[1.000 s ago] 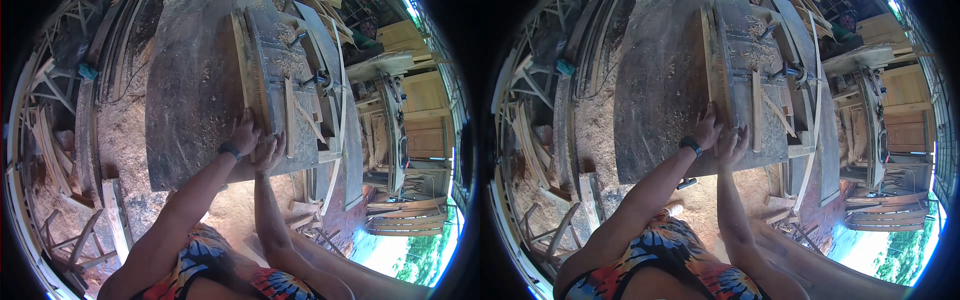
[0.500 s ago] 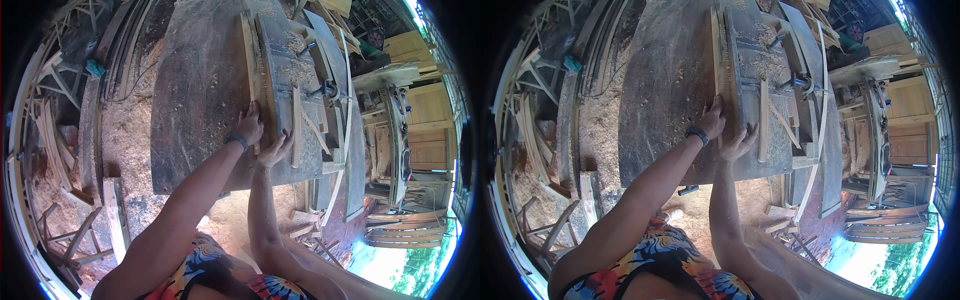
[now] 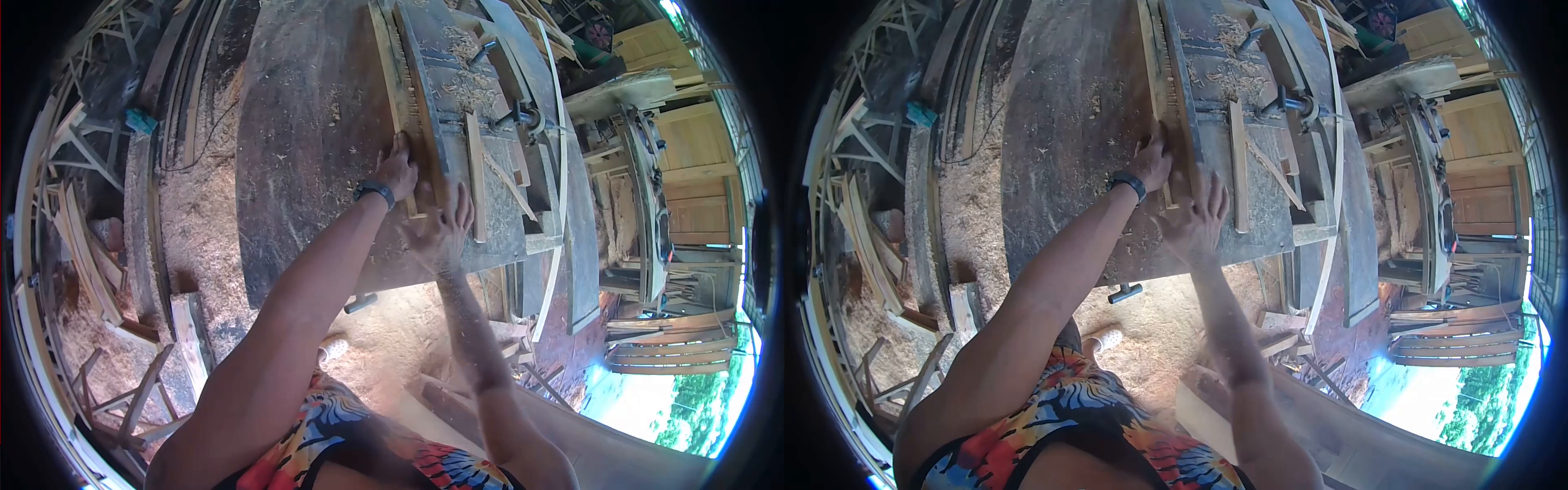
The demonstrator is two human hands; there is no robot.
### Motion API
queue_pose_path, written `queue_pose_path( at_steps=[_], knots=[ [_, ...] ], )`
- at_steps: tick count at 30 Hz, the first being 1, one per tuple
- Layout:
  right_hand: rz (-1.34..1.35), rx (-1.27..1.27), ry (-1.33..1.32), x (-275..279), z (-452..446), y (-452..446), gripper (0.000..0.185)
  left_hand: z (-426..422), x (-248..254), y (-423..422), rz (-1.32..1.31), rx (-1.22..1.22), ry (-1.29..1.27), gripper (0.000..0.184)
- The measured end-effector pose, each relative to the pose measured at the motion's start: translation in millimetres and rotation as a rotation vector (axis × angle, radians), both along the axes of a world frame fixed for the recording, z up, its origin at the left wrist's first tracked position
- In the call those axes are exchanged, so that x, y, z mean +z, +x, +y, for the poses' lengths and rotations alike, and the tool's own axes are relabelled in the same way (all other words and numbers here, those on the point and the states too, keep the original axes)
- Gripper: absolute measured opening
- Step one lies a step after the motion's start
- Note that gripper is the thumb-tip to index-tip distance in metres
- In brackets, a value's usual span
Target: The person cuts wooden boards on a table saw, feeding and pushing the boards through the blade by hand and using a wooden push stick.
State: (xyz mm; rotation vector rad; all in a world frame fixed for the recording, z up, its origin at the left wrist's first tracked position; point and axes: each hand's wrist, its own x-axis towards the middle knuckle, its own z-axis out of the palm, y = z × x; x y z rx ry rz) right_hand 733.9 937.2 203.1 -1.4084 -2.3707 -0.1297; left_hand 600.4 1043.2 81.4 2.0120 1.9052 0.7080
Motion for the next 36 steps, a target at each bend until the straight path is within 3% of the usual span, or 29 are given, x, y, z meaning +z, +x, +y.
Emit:
queue_pose_path(
  at_steps=[1,3,4,6,9,11,14,17,19,21,23,26,28,30,32,35,36],
  knots=[
    [-0.191,0.035,-0.058,-2,4,7,0.077,4,-12,-2,0.324,-0.114,-0.007,0.051],
    [-0.257,0.157,-0.008,-9,22,23,0.076,16,-39,-2,0.807,-0.192,0.043,0.050],
    [-0.289,0.222,0.021,-10,31,26,0.075,30,-82,5,0.965,-0.149,0.095,0.049],
    [-0.254,0.272,0.032,9,41,22,0.076,38,-96,7,1.084,-0.110,0.135,0.048],
    [-0.231,0.308,0.001,21,53,17,0.075,10,-24,-4,0.819,-0.163,-0.011,0.048],
    [-0.215,0.336,-0.035,21,57,18,0.072,-5,42,-11,0.424,-0.225,-0.247,0.049],
    [-0.224,0.303,0.003,13,60,15,0.066,10,18,-12,0.933,-0.300,-0.078,0.046],
    [-0.228,0.244,-0.010,11,61,9,0.062,11,49,-12,1.197,-0.355,-0.234,0.048],
    [-0.266,0.241,0.011,10,65,8,0.061,19,33,-17,0.560,-0.203,-0.192,0.047],
    [-0.286,0.252,0.053,11,69,4,0.061,30,23,-23,0.395,-0.166,-0.169,0.047],
    [-0.293,0.271,0.111,13,70,2,0.060,36,20,-23,0.698,-0.249,-0.179,0.046],
    [-0.305,0.187,0.094,3,65,5,0.070,45,5,-21,0.492,-0.204,-0.225,0.047],
    [-0.166,0.024,0.098,-4,53,1,0.083,47,8,-18,0.712,-0.290,-0.308,0.048],
    [-0.023,-0.156,0.086,-18,39,-1,0.095,44,10,-17,0.602,-0.262,-0.298,0.050],
    [0.118,-0.359,0.054,-33,24,-4,0.106,32,7,-15,0.162,-0.125,-0.192,0.054],
    [0.271,-0.720,-0.237,-27,-1,-26,0.102,16,16,-5,0.790,-0.272,-0.235,0.060],
    [0.323,-0.830,-0.355,-26,-6,-31,0.102,20,4,-4,0.552,-0.183,-0.186,0.062]
  ],
)
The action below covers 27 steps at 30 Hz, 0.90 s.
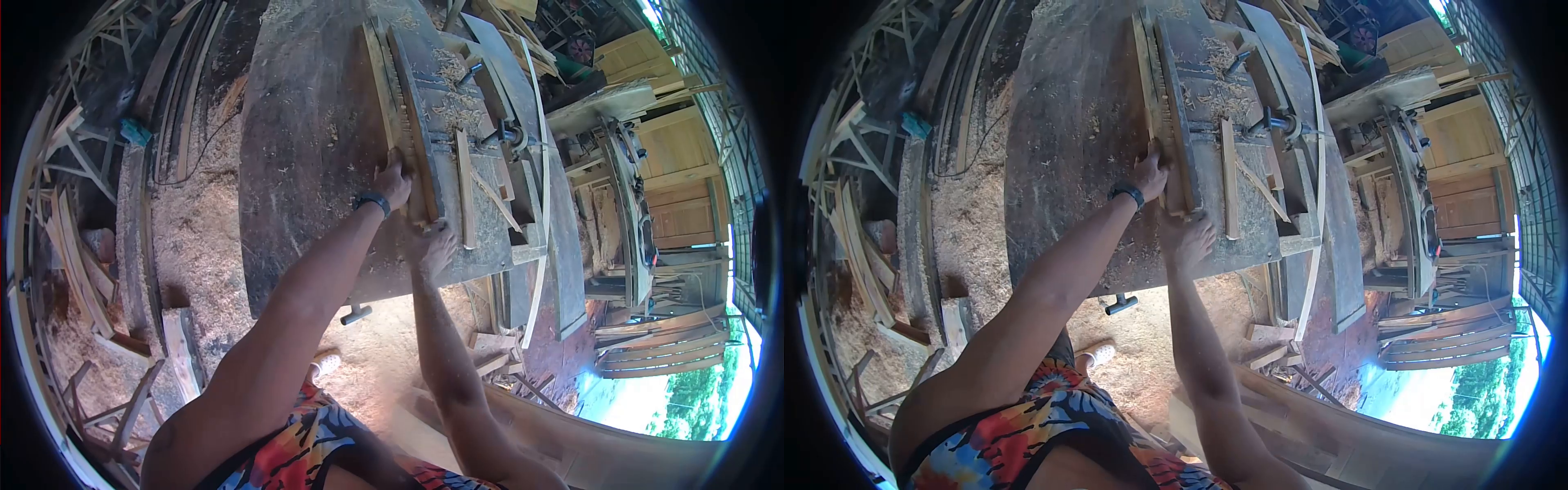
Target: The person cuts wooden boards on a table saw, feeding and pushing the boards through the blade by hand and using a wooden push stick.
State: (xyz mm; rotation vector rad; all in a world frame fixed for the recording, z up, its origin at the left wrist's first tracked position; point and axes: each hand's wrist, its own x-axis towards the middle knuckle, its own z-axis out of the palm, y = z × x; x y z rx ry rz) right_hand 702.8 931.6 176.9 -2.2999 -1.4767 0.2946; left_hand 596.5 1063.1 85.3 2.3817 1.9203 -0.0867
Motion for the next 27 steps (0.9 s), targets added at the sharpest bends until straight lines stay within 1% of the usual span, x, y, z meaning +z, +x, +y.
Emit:
queue_pose_path(
  at_steps=[1,3,4,5,8,9,11,12,13,15,16,17,18,20,21,22,24,25,27],
  knots=[
    [-0.029,-0.004,0.024,-7,-2,-3,0.101,9,-33,7,-0.234,0.097,0.056,0.065],
    [-0.087,-0.015,0.071,-29,-2,-6,0.099,25,-91,20,-0.295,0.123,0.144,0.068],
    [-0.121,-0.010,0.060,-29,1,-6,0.096,19,-81,19,-0.326,0.135,0.189,0.070],
    [-0.154,-0.007,0.049,-28,5,-6,0.092,8,-73,20,-0.410,0.141,0.147,0.071],
    [-0.223,-0.053,0.015,-25,6,-14,0.083,-19,-17,8,-0.745,0.185,0.084,0.060],
    [-0.241,-0.072,0.006,-23,6,-17,0.079,-22,-17,11,-0.771,0.182,0.166,0.051],
    [-0.178,-0.080,-0.027,-35,9,-12,0.073,-30,-15,14,-0.887,0.215,0.157,0.046],
    [-0.145,-0.084,-0.043,-39,8,-8,0.070,-42,10,9,-0.976,0.249,0.063,0.050],
    [-0.119,-0.037,-0.066,-27,3,-7,0.067,-52,27,5,-1.064,0.281,-0.031,0.053],
    [-0.068,0.060,-0.099,8,-9,-7,0.062,-62,35,1,-1.108,0.226,-0.019,0.062],
    [-0.134,0.077,-0.045,9,-11,-2,0.060,-72,52,-4,-1.132,0.202,-0.017,0.067],
    [-0.200,0.093,0.007,7,-14,4,0.058,-82,70,-5,-1.151,0.277,-0.099,0.067],
    [-0.264,0.108,0.057,8,-15,10,0.056,-79,69,1,-1.106,0.263,0.038,0.068],
    [-0.210,0.179,0.221,33,-15,20,0.051,-75,60,15,-1.003,0.224,0.300,0.069],
    [-0.178,0.217,0.291,56,-12,22,0.049,-77,88,4,-1.089,0.177,0.162,0.067],
    [-0.146,0.256,0.361,80,-11,22,0.048,-78,113,-6,-1.171,0.172,0.103,0.067],
    [0.019,0.360,0.500,119,-7,17,0.042,-91,158,-26,-1.326,0.156,-0.025,0.066],
    [0.010,0.408,0.483,128,-1,18,0.038,-106,186,-38,-1.421,0.222,-0.074,0.063],
    [0.104,0.370,0.432,149,-8,11,0.036,-124,180,-47,-1.346,0.264,0.127,0.069]
  ],
)
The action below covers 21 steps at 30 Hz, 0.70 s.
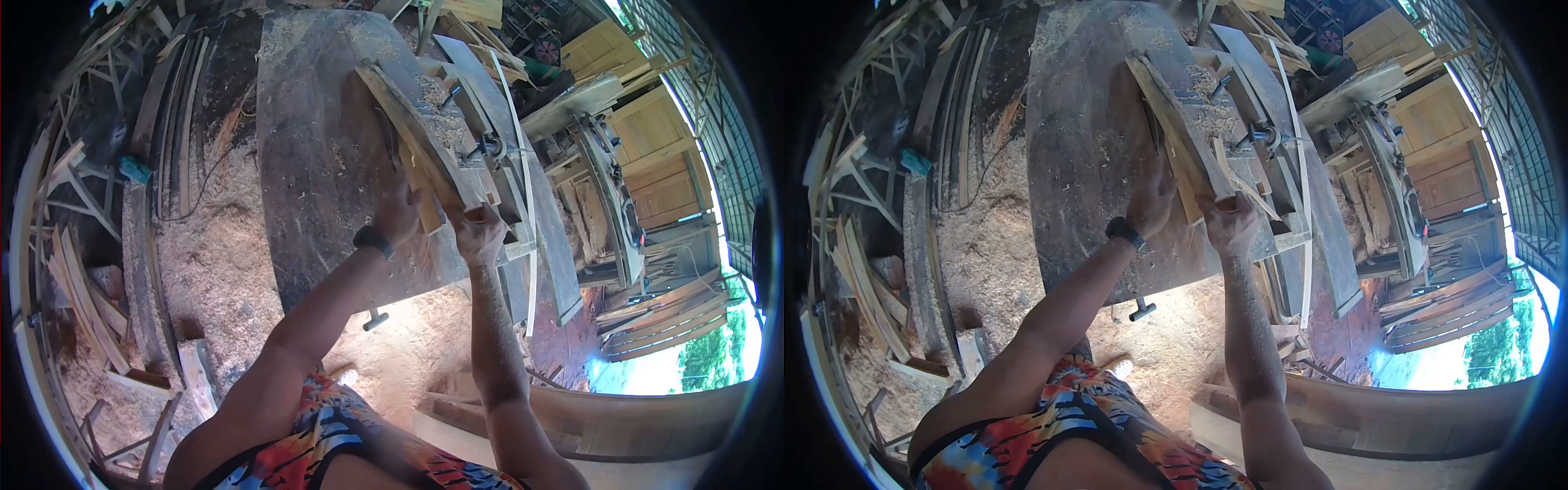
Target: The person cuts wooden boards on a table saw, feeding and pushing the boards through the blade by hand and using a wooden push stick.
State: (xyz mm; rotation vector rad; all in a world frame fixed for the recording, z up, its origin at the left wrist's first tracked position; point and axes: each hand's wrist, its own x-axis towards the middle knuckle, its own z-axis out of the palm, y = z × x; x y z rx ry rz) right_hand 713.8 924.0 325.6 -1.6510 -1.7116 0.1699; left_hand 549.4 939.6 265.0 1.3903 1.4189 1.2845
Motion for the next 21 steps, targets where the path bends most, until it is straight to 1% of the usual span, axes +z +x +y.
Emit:
queue_pose_path(
  at_steps=[2,4,5,7,8,9,10,11,13,14,15,17,18,19,20,21],
  knots=[
    [0.063,-0.005,-0.008,36,-25,-16,0.032,-5,-12,-17,0.147,0.115,0.093,0.078],
    [-0.020,0.066,0.037,58,-62,-4,0.031,-19,-27,-33,0.336,0.183,0.121,0.089],
    [-0.063,0.098,0.052,68,-83,7,0.030,-26,-30,-40,0.432,0.171,0.175,0.091],
    [-0.117,0.190,0.074,97,-125,42,0.028,-38,-15,-51,0.619,0.144,0.277,0.096],
    [-0.116,0.213,0.109,117,-148,57,0.024,-49,-6,-49,0.665,0.125,0.353,0.097],
    [-0.076,0.209,0.067,143,-170,74,0.018,-59,7,-44,0.711,0.109,0.431,0.098],
    [-0.065,0.218,0.098,164,-190,92,0.016,-66,21,-38,0.759,0.094,0.517,0.099],
    [0.164,0.163,0.122,176,-207,114,0.027,-73,34,-31,0.745,0.041,0.554,0.098],
    [0.209,0.267,0.195,218,-240,166,0.048,-84,55,-9,0.712,-0.069,0.645,0.095],
    [0.551,0.383,0.298,232,-252,177,0.057,-93,59,4,0.693,-0.178,0.634,0.090],
    [0.892,0.499,0.409,240,-261,187,0.066,-103,69,20,0.647,-0.189,0.663,0.087],
    [0.880,0.808,0.369,241,-264,204,0.074,-130,103,52,0.560,-0.217,0.715,0.082],
    [0.618,0.620,0.368,227,-258,188,0.072,-143,125,66,0.490,-0.222,0.686,0.079],
    [0.419,0.439,0.277,194,-255,188,0.072,-156,150,79,0.421,-0.225,0.657,0.077],
    [0.374,0.419,0.060,166,-260,169,0.075,-165,162,92,0.351,-0.226,0.621,0.074],
    [0.357,0.371,-0.163,119,-263,168,0.084,-167,163,104,0.251,-0.211,0.634,0.073]
  ],
)
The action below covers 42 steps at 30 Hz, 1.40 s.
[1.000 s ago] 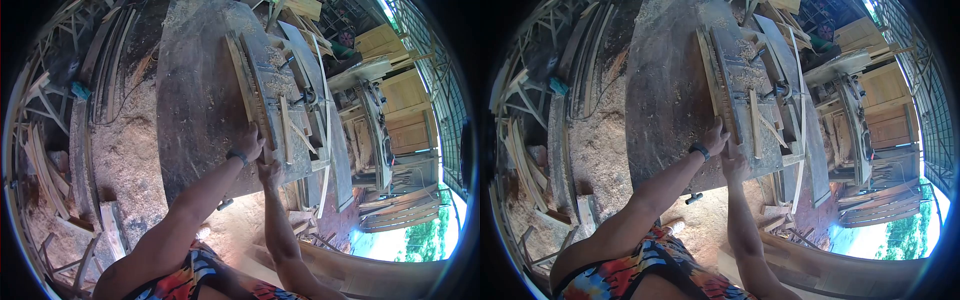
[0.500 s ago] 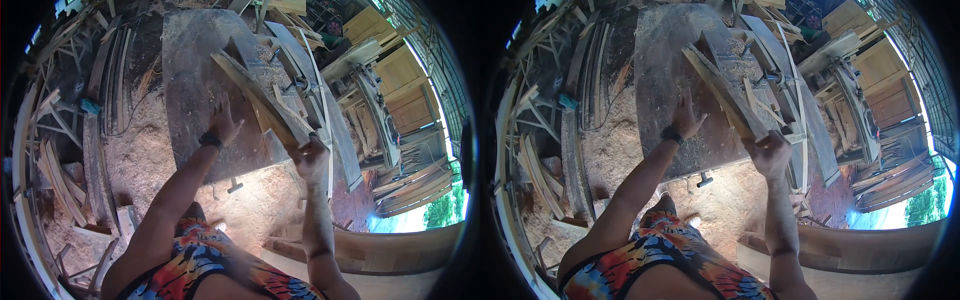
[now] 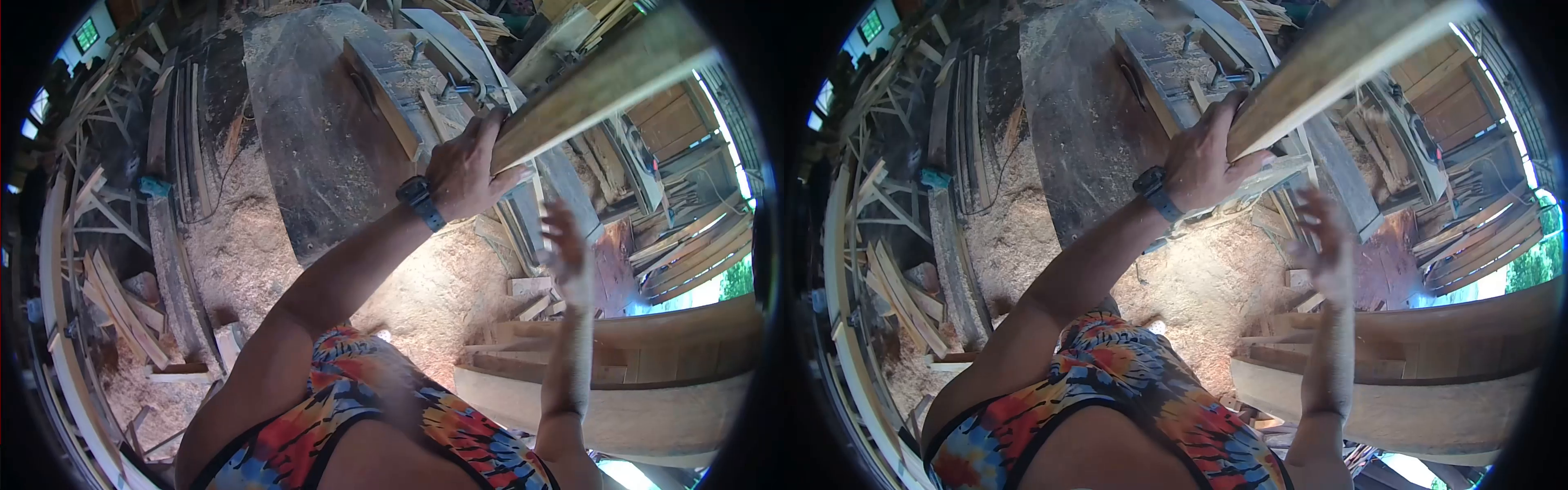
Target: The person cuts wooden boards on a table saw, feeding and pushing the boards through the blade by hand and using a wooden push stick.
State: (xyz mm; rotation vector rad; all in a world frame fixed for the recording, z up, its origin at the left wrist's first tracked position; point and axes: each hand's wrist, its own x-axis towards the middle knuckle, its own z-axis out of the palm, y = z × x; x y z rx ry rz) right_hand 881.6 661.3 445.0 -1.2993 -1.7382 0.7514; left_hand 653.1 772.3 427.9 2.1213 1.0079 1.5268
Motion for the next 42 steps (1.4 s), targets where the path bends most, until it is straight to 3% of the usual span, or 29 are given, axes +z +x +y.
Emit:
queue_pose_path(
  at_steps=[2,3,6,7,8,10,11,16,19,22,25,28,31,34,37,42],
  knots=[
    [-0.285,0.077,-0.415,-72,-27,-15,0.116,0,1,17,-0.198,-0.025,0.006,0.070],
    [-0.416,0.109,-0.456,-116,-44,-11,0.130,1,-10,20,-0.266,-0.083,-0.156,0.068],
    [-0.194,0.069,-0.641,-202,-115,1,0.136,5,-72,25,-0.534,-0.147,-0.412,0.057],
    [-0.225,0.074,-0.626,-211,-137,1,0.132,4,-101,24,-0.592,-0.104,-0.492,0.055],
    [-0.110,0.165,-0.402,-218,-152,0,0.120,6,-133,23,-0.649,-0.062,-0.571,0.053],
    [-0.127,0.051,-0.517,-207,-183,0,0.103,14,-213,25,-0.866,-0.042,-0.843,0.053],
    [-0.124,0.042,-0.519,-207,-193,3,0.099,12,-237,23,-0.849,-0.026,-0.937,0.052],
    [-0.139,-0.072,-0.636,-199,-212,15,0.086,-2,-306,27,-0.775,0.043,-1.240,0.051],
    [-0.165,-0.118,-0.632,-203,-204,22,0.083,-12,-286,40,-0.660,0.105,-1.281,0.061],
    [-0.180,-0.068,-0.572,-207,-190,27,0.085,-6,-297,49,-0.542,0.052,-0.968,0.066],
    [-0.188,-0.124,-0.314,-228,-179,25,0.084,-12,-285,52,-0.190,0.102,-0.859,0.072],
    [-0.154,-0.118,-0.439,-210,-161,18,0.079,-20,-269,54,0.054,0.251,-0.775,0.077],
    [-0.172,-0.006,-0.274,-209,-146,17,0.081,-6,-277,50,0.138,0.271,-0.736,0.081],
    [-0.184,0.014,-0.323,-209,-135,22,0.076,-3,-253,43,0.036,0.175,-0.780,0.083],
    [-0.177,0.001,-0.334,-206,-126,26,0.073,10,-263,44,0.132,0.170,-0.882,0.083],
    [-0.306,0.056,-0.112,-214,-114,33,0.064,12,-268,53,0.152,0.231,-0.919,0.081]
  ],
)
